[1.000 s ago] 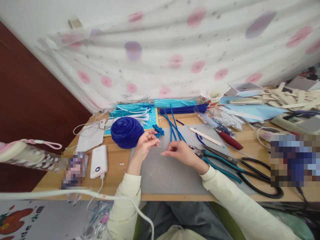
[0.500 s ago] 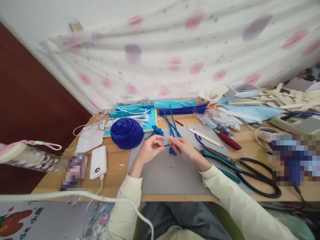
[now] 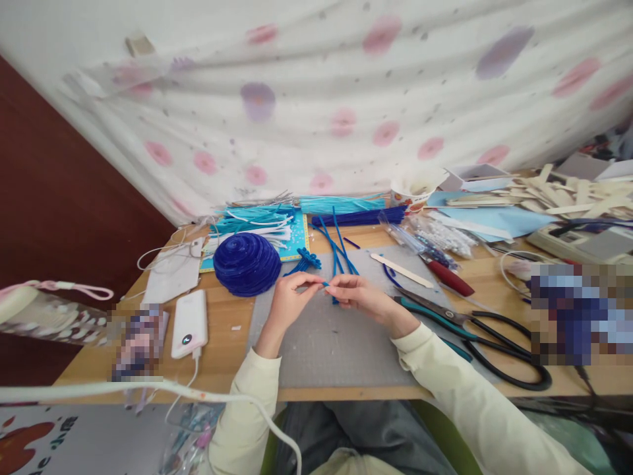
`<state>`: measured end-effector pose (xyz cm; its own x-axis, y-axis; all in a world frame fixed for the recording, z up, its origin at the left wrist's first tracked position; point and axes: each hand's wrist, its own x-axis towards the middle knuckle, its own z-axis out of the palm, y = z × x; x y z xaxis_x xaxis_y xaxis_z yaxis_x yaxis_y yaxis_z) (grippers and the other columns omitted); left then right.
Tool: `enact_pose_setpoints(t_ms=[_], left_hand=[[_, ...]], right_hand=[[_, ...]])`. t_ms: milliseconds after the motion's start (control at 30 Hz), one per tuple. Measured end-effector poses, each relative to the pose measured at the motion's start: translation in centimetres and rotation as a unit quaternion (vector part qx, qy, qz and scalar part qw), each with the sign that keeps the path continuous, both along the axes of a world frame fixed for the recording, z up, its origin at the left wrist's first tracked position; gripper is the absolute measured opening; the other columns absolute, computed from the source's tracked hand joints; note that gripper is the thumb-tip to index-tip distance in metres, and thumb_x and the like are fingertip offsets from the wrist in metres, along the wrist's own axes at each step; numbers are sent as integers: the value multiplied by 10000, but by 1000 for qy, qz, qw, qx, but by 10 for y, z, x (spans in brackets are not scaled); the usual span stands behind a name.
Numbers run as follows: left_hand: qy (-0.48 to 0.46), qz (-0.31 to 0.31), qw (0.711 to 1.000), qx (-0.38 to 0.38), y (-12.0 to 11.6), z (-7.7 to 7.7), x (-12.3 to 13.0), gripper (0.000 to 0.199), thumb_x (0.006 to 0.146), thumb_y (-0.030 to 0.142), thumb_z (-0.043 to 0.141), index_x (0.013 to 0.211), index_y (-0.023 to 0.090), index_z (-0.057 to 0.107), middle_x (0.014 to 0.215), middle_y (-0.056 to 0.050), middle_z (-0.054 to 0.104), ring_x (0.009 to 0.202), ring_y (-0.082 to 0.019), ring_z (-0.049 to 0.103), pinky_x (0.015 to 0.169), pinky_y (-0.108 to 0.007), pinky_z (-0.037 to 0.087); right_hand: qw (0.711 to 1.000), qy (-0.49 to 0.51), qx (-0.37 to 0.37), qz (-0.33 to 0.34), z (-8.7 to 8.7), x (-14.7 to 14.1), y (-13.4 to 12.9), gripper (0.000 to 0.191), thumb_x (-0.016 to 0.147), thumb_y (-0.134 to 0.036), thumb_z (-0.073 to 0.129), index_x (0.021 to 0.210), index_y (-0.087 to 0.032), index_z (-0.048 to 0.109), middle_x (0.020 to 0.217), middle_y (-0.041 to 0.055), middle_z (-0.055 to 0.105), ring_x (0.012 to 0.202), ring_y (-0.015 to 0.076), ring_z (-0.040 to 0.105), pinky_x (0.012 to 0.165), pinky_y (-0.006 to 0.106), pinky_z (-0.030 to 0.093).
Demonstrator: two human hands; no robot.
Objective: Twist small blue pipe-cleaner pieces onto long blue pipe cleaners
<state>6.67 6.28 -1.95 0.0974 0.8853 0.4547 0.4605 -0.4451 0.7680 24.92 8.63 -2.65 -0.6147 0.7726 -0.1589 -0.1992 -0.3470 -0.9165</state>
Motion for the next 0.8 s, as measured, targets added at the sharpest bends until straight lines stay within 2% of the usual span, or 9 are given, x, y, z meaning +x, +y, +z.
enact_pose_setpoints(t_ms=[167,367,533,667,733,800], left_hand=[[-34,14,999,15,-4,-3,8,85,773,243,644,781,213,723,762,-42,736,698,-172,670,690,-307,538],[-135,-50,989,-41,-11,-5,23,216,747,270,675,943,181,680,948,-83,720,861,-189,675,810,-338,546],[-188,-20,979,-70,-8,-10,28,236,654,295,765,838,173,681,862,-59,723,790,-173,678,776,-329,556],[-186,9,980,-70,-6,-13,27,220,635,309,782,778,173,686,785,-42,726,725,-166,678,730,-314,557],[-169,24,984,-59,-6,-12,25,212,653,323,769,787,179,690,785,-42,729,711,-169,677,714,-313,555],[-129,33,991,-26,-7,-10,22,187,684,326,749,802,192,696,794,-43,733,713,-172,675,715,-316,547]], right_hand=[[998,39,-46,-31,-3,-2,2,268,528,-323,859,680,-171,698,600,-50,556,535,52,456,507,203,330],[992,55,-71,-94,-4,-2,5,332,395,-329,898,633,-198,708,600,-43,639,537,56,510,533,204,368],[994,47,-64,-80,-4,-1,4,305,443,-333,887,659,-195,722,618,-36,651,576,67,534,588,223,390],[996,57,-48,-43,-3,0,3,279,525,-331,860,714,-181,721,649,-24,640,560,68,495,554,231,347],[997,69,-35,-24,-3,1,3,285,567,-359,840,740,-172,712,604,-37,585,524,61,442,532,233,318],[997,78,-23,-6,-3,1,3,306,630,-424,796,743,-159,692,521,-67,461,484,54,367,510,233,284]])
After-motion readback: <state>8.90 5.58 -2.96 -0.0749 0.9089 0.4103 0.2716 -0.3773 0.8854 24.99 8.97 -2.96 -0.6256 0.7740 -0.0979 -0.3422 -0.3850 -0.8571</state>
